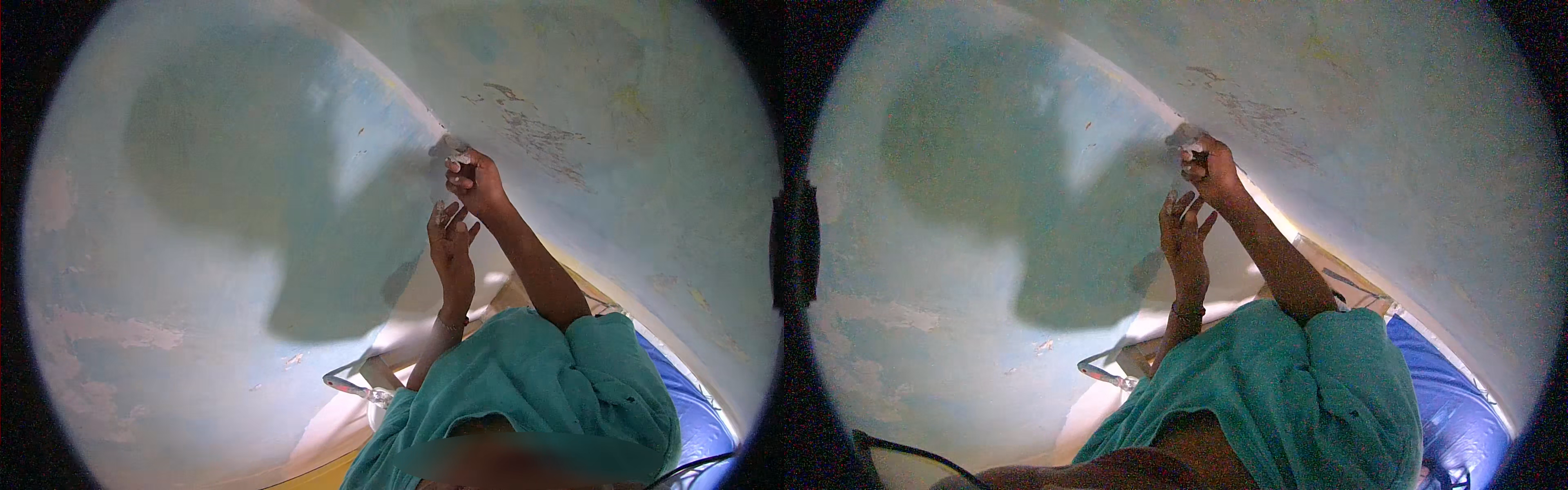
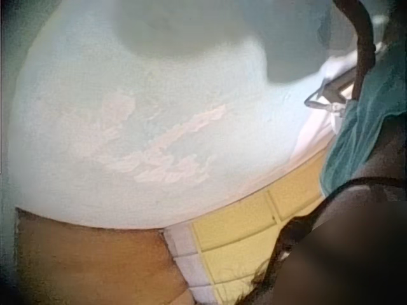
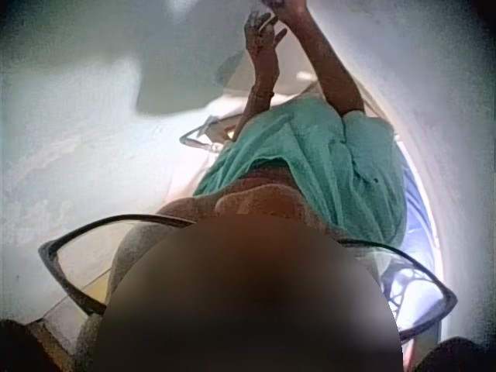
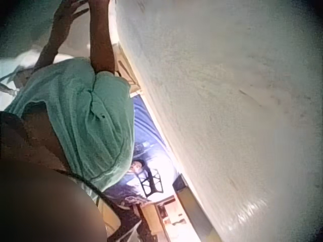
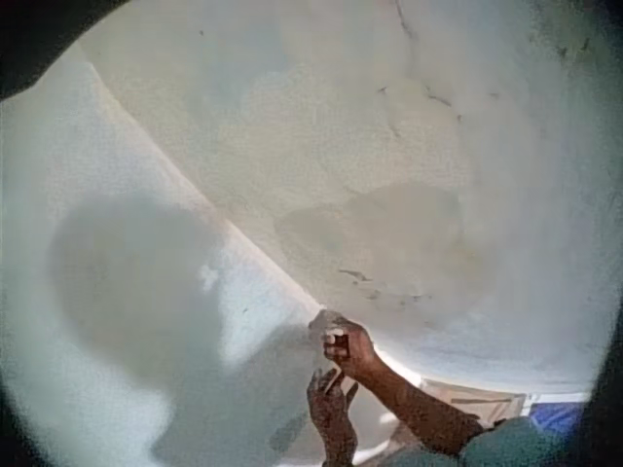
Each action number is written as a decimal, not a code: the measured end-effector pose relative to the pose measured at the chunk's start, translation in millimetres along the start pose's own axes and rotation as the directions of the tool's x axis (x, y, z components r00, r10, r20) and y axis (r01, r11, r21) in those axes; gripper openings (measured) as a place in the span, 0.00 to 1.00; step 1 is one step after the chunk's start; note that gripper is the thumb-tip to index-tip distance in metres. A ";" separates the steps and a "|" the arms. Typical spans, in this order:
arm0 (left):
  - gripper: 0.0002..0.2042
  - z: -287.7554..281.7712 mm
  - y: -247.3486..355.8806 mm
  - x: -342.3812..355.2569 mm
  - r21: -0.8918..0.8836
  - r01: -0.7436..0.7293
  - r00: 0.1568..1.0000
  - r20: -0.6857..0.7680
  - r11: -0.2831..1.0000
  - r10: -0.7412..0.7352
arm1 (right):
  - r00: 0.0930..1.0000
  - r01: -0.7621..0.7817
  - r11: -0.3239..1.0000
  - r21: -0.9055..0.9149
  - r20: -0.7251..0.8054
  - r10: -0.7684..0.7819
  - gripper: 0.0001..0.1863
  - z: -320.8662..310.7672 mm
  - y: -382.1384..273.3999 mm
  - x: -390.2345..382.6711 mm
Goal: The person scrapes putty from a container with a putty knife and applies it to a corner of a wall.
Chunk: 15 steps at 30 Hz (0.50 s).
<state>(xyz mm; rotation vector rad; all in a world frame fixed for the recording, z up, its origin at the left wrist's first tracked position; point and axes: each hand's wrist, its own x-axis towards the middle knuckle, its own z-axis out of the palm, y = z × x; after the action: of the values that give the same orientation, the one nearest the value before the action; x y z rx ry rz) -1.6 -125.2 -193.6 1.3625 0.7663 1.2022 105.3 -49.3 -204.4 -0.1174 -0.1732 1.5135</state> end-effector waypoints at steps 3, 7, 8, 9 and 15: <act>0.19 1.3 -0.6 4.2 0.002 -0.014 1.000 0.004 1.000 0.014 | 0.980 0.116 0.992 -0.040 -0.156 -0.121 0.05 15.9 3.7 -7.7; 0.19 -1.2 -2.6 1.0 0.041 0.023 0.999 -0.024 0.999 -0.022 | 0.975 0.135 0.978 -0.158 -0.155 -0.160 0.06 17.7 8.4 -12.3; 0.20 -3.8 -4.5 0.1 0.054 0.002 0.999 -0.035 0.999 0.000 | 0.976 0.136 0.968 -0.212 -0.139 -0.167 0.06 20.1 9.9 -12.4; 0.21 -6.1 -5.0 -0.8 0.067 -0.021 0.999 -0.045 0.998 0.024 | 0.977 0.134 0.968 -0.213 -0.136 -0.165 0.06 23.6 11.9 -11.9; 0.21 -6.1 -1.1 -4.2 -0.034 -0.023 0.999 -0.034 0.999 0.022 | 0.963 0.129 0.958 -0.257 -0.198 -0.183 0.04 42.1 13.6 2.9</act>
<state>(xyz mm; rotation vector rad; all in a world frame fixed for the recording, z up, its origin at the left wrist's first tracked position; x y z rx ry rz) -8.3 -127.0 -196.4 1.3286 0.7521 1.2539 84.2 -47.0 -165.5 -0.4553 -0.1851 1.3057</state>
